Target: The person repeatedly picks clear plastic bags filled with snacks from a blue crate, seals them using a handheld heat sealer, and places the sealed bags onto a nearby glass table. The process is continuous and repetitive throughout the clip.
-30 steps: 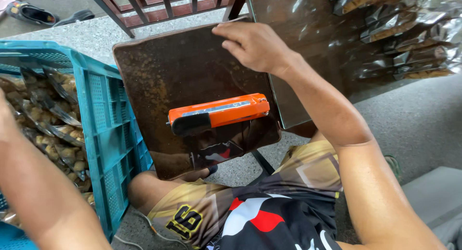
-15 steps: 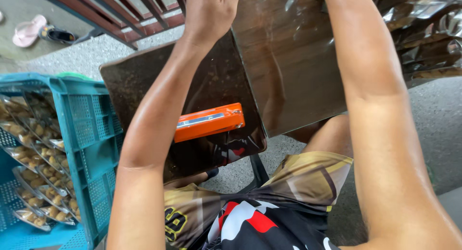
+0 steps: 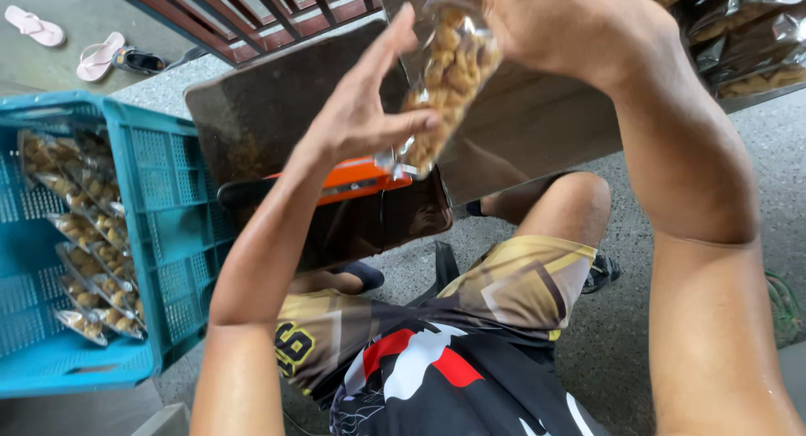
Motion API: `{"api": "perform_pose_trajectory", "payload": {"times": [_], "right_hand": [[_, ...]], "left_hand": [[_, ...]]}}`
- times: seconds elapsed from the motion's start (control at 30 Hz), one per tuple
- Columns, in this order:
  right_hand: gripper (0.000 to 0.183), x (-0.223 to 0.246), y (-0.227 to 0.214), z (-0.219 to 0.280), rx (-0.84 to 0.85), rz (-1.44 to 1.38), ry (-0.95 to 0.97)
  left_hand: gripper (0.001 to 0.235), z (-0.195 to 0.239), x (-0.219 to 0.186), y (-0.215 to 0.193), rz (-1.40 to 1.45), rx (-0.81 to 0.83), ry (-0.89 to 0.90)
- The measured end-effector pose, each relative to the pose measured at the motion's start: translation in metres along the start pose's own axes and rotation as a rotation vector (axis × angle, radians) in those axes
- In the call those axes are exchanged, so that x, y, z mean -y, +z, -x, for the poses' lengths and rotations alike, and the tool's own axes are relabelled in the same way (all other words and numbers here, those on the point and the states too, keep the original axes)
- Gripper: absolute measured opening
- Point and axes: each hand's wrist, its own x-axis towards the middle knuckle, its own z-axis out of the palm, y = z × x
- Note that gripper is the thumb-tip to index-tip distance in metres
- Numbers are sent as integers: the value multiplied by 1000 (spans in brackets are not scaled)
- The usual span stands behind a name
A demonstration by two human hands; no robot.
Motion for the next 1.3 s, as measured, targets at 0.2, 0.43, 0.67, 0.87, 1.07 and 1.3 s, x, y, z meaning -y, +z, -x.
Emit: {"api": "perform_pose_trajectory", "payload": {"times": [0.2, 0.43, 0.67, 0.87, 1.07, 1.3], "right_hand": [[22, 83, -1, 4, -9, -283, -227], [67, 155, 93, -21, 71, -291, -393], [90, 196, 153, -72, 279, -103, -501], [78, 199, 166, -90, 355, -46, -535], [71, 203, 191, -95, 364, 46, -563], [65, 212, 206, -98, 379, 154, -522]], "left_hand": [[77, 119, -40, 65, 663, -100, -159], [69, 253, -20, 79, 1129, -448, -545], [46, 273, 40, 61, 1244, -577, -725], [47, 256, 54, 54, 1321, -573, -614], [46, 253, 45, 53, 1294, -582, -656], [47, 255, 40, 51, 1256, -629, -685]]}}
